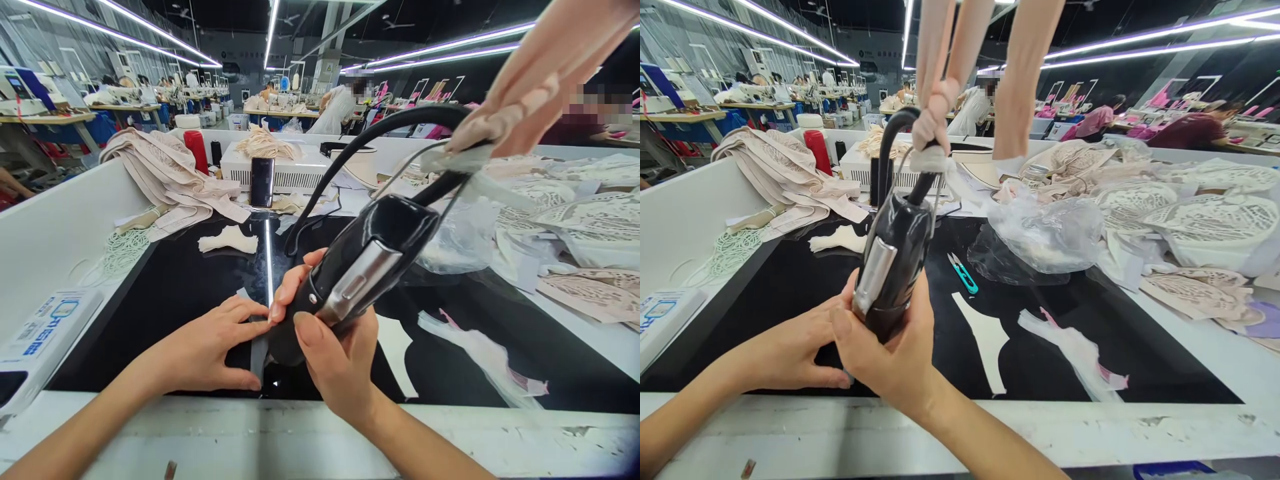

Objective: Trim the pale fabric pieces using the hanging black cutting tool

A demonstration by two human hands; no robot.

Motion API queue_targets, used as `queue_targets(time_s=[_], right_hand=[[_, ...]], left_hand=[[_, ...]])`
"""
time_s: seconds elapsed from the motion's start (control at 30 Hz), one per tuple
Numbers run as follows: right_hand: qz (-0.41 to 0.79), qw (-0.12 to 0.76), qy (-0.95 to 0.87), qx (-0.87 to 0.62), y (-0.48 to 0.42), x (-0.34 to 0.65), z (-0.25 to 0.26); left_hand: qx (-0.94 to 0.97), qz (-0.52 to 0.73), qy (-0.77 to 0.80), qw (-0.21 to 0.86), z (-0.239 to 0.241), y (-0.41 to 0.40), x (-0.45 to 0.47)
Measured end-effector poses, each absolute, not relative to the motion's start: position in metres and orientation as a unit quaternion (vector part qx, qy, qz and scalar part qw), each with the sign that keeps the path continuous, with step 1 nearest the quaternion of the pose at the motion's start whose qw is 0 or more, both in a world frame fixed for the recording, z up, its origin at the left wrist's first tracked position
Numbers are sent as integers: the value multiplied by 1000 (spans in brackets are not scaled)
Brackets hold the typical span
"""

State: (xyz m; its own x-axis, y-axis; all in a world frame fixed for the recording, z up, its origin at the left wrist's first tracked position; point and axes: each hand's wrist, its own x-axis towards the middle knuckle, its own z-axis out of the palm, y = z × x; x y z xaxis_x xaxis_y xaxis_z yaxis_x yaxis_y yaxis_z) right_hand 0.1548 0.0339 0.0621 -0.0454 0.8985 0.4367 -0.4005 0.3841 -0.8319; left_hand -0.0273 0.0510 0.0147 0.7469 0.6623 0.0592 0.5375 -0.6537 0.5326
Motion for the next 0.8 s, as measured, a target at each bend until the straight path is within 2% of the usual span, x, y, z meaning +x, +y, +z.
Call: queue_targets(time_s=[0.8], right_hand=[[512, 642, -528, -217, 27, 162, 53]], left_hand=[[901, 110, 329, 259, 16, 53, -29]])
